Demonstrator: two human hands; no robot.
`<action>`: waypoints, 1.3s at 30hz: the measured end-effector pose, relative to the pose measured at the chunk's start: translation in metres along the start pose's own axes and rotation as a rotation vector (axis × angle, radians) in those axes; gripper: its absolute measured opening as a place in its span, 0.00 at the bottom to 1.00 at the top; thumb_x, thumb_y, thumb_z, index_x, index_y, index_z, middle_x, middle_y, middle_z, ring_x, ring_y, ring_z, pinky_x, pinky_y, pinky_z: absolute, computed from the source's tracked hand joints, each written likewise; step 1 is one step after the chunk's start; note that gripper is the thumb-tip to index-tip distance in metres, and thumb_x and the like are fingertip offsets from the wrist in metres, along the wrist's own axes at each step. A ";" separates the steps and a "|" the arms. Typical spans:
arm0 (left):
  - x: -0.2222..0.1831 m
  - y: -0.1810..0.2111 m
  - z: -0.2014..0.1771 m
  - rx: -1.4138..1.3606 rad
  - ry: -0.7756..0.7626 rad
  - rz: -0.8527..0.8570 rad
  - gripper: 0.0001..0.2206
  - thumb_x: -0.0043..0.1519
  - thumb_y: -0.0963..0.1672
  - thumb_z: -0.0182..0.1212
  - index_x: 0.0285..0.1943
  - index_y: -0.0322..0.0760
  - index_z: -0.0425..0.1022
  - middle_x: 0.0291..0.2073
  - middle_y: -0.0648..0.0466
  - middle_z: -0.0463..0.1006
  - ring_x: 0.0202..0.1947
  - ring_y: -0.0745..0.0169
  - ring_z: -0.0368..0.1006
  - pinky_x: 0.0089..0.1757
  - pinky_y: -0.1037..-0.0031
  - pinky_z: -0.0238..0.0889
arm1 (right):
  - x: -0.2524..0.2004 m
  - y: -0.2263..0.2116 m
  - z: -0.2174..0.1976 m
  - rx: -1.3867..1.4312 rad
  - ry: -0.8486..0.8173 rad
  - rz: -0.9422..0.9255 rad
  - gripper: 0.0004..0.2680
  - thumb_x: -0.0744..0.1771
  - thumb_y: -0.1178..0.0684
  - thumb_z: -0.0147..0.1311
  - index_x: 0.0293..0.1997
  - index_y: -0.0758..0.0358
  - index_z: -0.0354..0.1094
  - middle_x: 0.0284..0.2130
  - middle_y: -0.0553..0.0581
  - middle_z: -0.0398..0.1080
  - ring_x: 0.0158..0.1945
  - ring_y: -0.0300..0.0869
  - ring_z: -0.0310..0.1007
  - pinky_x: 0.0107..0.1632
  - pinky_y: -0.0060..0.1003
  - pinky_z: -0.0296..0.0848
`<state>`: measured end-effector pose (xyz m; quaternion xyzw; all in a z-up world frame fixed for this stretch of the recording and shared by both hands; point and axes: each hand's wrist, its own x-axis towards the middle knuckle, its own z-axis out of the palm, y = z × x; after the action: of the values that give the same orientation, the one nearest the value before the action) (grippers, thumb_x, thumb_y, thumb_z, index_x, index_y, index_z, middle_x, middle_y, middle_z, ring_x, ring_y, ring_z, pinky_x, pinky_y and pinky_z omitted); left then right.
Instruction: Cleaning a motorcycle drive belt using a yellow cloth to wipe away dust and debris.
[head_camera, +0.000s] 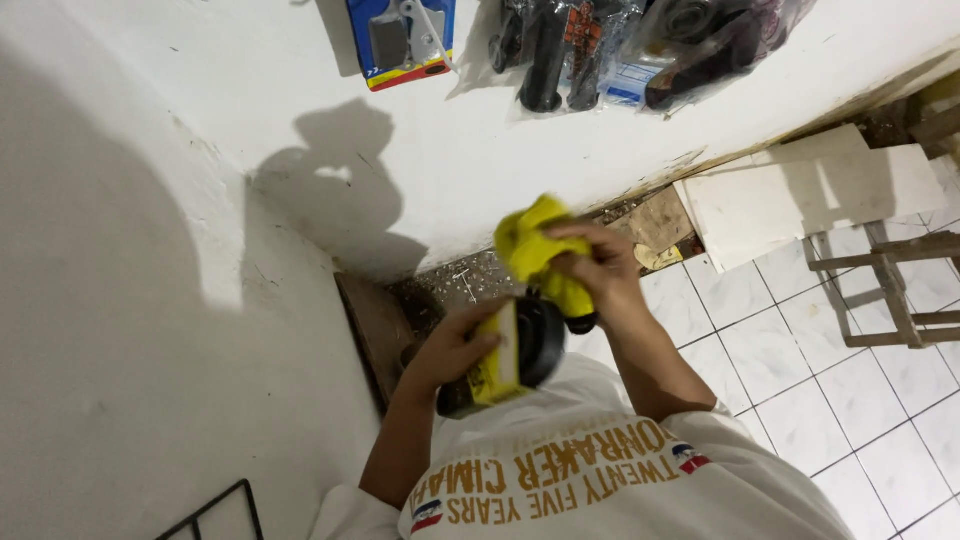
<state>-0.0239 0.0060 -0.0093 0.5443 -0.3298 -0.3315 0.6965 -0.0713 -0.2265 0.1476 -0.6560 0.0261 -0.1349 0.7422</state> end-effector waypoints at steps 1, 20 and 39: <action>0.002 -0.005 0.004 0.000 0.001 0.000 0.28 0.67 0.44 0.63 0.75 0.26 0.64 0.52 0.48 0.77 0.48 0.65 0.72 0.49 0.71 0.70 | 0.000 0.016 -0.006 0.000 -0.001 0.000 0.12 0.62 0.65 0.51 0.49 0.68 0.72 0.49 0.63 0.75 0.42 0.49 0.81 0.45 0.44 0.82; 0.018 0.009 0.011 -0.145 0.230 -0.217 0.20 0.69 0.47 0.56 0.64 0.26 0.69 0.41 0.53 0.78 0.36 0.73 0.72 0.36 0.78 0.69 | -0.016 0.015 -0.013 -0.254 -0.095 -0.491 0.14 0.62 0.65 0.49 0.49 0.65 0.76 0.45 0.62 0.78 0.44 0.43 0.79 0.45 0.39 0.80; 0.021 -0.013 0.008 -0.180 0.405 -0.333 0.22 0.68 0.50 0.54 0.66 0.31 0.70 0.45 0.53 0.80 0.40 0.69 0.75 0.41 0.77 0.70 | -0.002 0.033 0.015 -0.450 -0.116 -0.953 0.13 0.61 0.54 0.60 0.50 0.60 0.77 0.47 0.66 0.76 0.40 0.38 0.78 0.40 0.27 0.80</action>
<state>-0.0203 -0.0178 -0.0188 0.5821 -0.0590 -0.3537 0.7298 -0.0647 -0.2082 0.1166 -0.7445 -0.2879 -0.4117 0.4397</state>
